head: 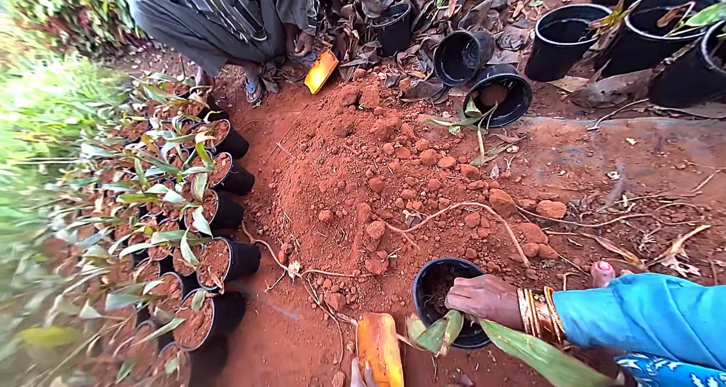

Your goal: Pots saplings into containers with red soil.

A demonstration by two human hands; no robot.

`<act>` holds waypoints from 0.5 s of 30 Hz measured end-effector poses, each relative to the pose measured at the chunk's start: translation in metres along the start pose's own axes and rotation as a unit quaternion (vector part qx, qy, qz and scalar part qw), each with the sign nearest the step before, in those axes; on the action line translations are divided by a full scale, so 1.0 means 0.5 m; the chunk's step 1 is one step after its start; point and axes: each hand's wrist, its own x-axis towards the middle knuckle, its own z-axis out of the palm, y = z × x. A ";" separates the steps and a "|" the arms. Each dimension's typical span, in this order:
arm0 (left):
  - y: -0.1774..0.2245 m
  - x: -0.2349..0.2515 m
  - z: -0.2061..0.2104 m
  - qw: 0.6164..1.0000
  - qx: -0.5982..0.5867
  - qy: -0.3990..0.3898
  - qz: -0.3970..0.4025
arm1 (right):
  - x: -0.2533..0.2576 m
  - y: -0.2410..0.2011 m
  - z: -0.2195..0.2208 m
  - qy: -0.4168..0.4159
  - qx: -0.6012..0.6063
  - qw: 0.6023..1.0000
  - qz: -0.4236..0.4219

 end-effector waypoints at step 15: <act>0.393 0.296 -0.120 0.998 0.041 0.024 -0.038 | -0.002 0.008 0.004 0.041 0.002 0.999 -0.009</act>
